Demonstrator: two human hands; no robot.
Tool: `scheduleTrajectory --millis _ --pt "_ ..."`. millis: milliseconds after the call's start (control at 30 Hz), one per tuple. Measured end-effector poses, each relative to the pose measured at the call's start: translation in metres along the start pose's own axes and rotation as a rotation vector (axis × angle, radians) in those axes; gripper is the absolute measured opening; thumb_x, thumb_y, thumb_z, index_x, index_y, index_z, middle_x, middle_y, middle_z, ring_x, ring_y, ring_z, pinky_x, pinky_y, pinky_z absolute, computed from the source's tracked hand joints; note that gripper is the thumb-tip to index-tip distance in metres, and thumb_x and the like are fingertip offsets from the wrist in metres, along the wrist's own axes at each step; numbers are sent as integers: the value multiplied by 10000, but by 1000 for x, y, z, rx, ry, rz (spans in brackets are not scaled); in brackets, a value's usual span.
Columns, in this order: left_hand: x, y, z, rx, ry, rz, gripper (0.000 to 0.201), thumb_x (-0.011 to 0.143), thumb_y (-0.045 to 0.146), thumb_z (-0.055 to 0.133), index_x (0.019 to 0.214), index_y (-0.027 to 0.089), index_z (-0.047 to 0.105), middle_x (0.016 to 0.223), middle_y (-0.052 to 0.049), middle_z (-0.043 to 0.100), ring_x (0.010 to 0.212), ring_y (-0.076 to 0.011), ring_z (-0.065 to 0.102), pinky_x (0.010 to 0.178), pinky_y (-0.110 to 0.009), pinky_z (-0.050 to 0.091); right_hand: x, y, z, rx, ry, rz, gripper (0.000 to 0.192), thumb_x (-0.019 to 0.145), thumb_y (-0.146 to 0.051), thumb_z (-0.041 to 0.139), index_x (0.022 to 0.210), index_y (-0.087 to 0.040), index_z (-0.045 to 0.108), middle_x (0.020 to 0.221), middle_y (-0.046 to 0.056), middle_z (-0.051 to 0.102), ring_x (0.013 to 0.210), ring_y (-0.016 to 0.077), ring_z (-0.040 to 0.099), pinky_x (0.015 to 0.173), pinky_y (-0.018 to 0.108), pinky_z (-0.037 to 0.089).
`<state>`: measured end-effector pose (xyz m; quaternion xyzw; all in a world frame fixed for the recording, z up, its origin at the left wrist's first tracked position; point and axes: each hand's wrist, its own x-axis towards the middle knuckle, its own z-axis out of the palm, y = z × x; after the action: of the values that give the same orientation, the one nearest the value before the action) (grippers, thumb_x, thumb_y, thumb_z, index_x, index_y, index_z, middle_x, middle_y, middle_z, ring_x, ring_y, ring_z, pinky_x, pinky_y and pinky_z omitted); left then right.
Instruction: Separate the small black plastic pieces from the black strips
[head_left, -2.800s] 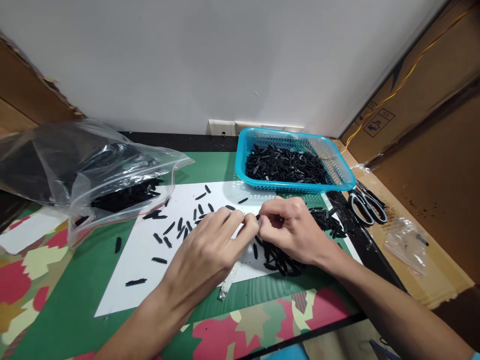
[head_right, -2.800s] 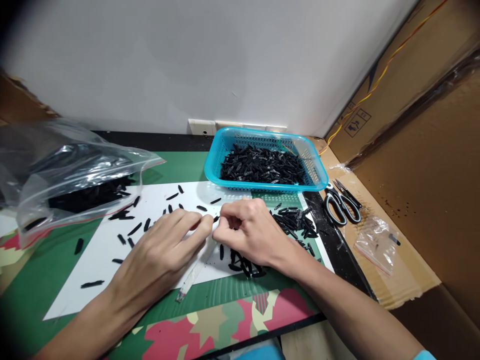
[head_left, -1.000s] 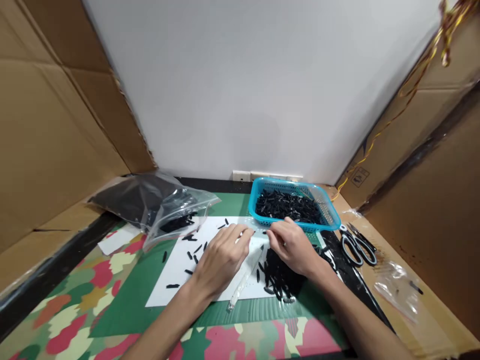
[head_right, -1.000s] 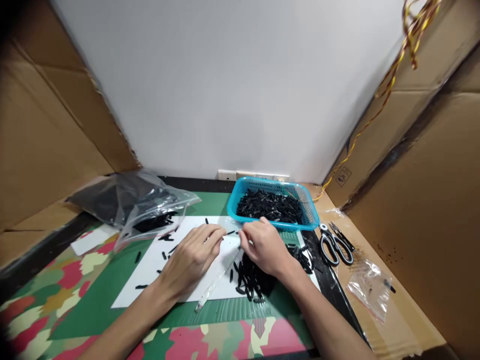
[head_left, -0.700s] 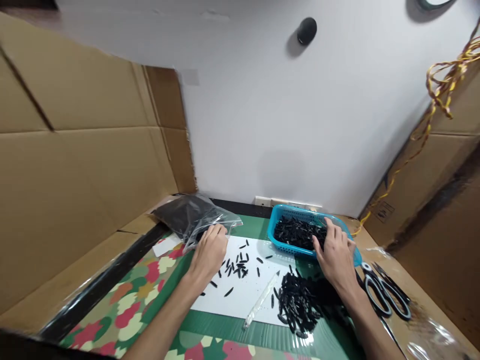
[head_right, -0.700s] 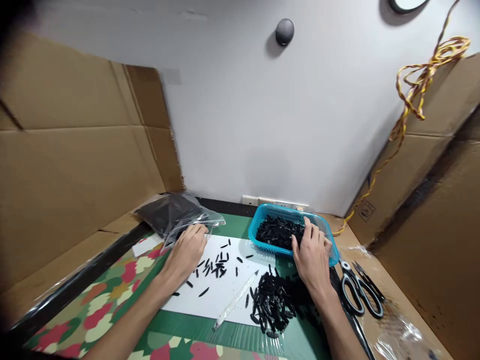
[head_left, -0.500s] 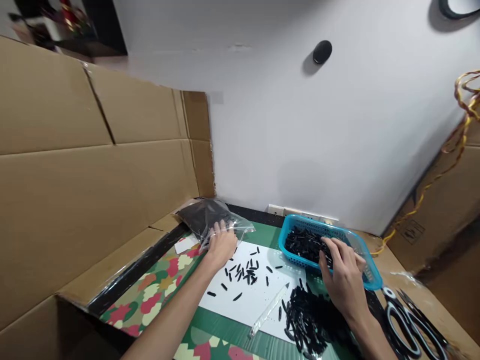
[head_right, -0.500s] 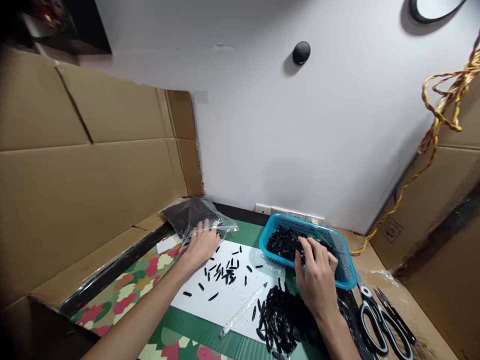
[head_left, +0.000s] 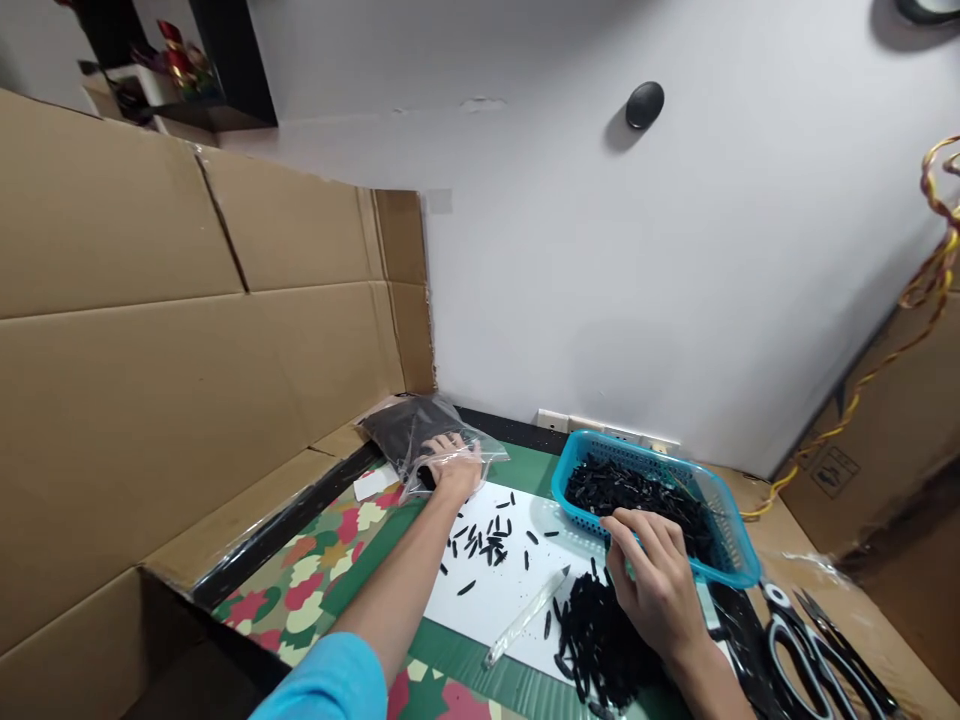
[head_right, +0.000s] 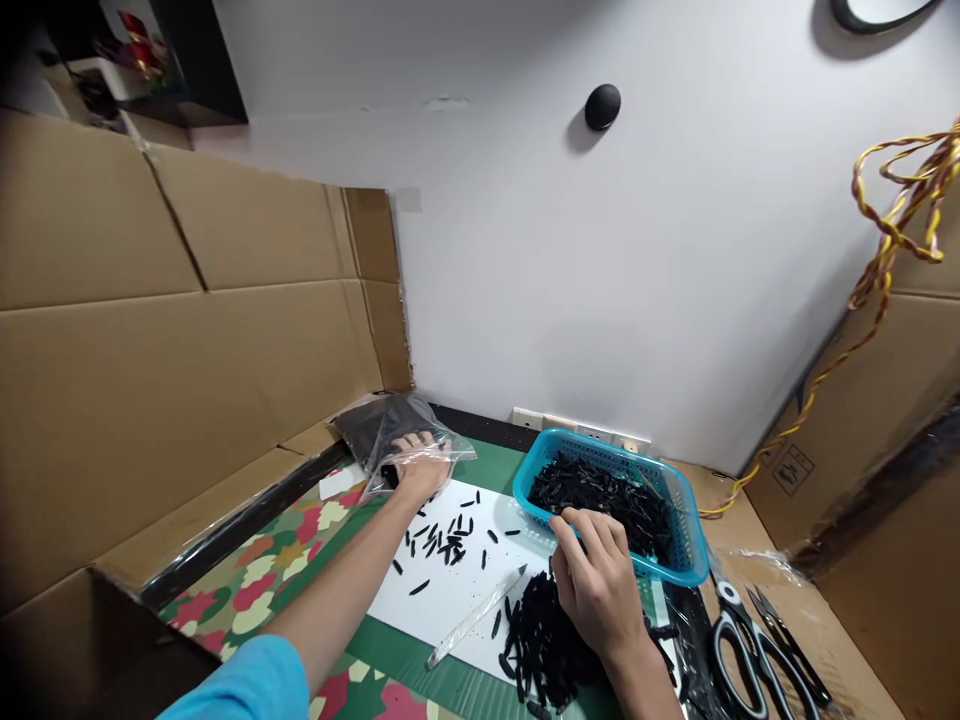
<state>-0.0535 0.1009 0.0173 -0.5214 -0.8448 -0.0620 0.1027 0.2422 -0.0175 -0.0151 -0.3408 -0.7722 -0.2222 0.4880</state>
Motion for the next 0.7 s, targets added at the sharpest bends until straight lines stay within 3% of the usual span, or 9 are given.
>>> scheduleTrajectory --millis 400,533,700 --pt "42 -23 -11 193 -70 43 407 1011 375 681 1363 177 634 1361 -123 658 1149 -272 686 952 -488 606 4 15 10 -41 -34 74 223 995 -79 510 1102 -180 678 1012 81 745 931 226 652 872 364 487" --pt "45 -15 0 175 -65 31 404 1012 375 680 1359 175 636 1359 -126 660 1155 -276 684 952 -491 605 0 19 10 -57 -30 126 221 1000 -57 504 1115 -152 668 1009 110 727 939 251 622 852 391 466" --pt "41 -4 17 160 -21 16 405 1016 384 672 1360 172 636 1356 -136 662 1165 -289 680 947 -496 605 -3 17 8 -12 -92 90 203 1010 -64 521 1121 -161 660 1012 103 719 945 256 612 854 398 458"
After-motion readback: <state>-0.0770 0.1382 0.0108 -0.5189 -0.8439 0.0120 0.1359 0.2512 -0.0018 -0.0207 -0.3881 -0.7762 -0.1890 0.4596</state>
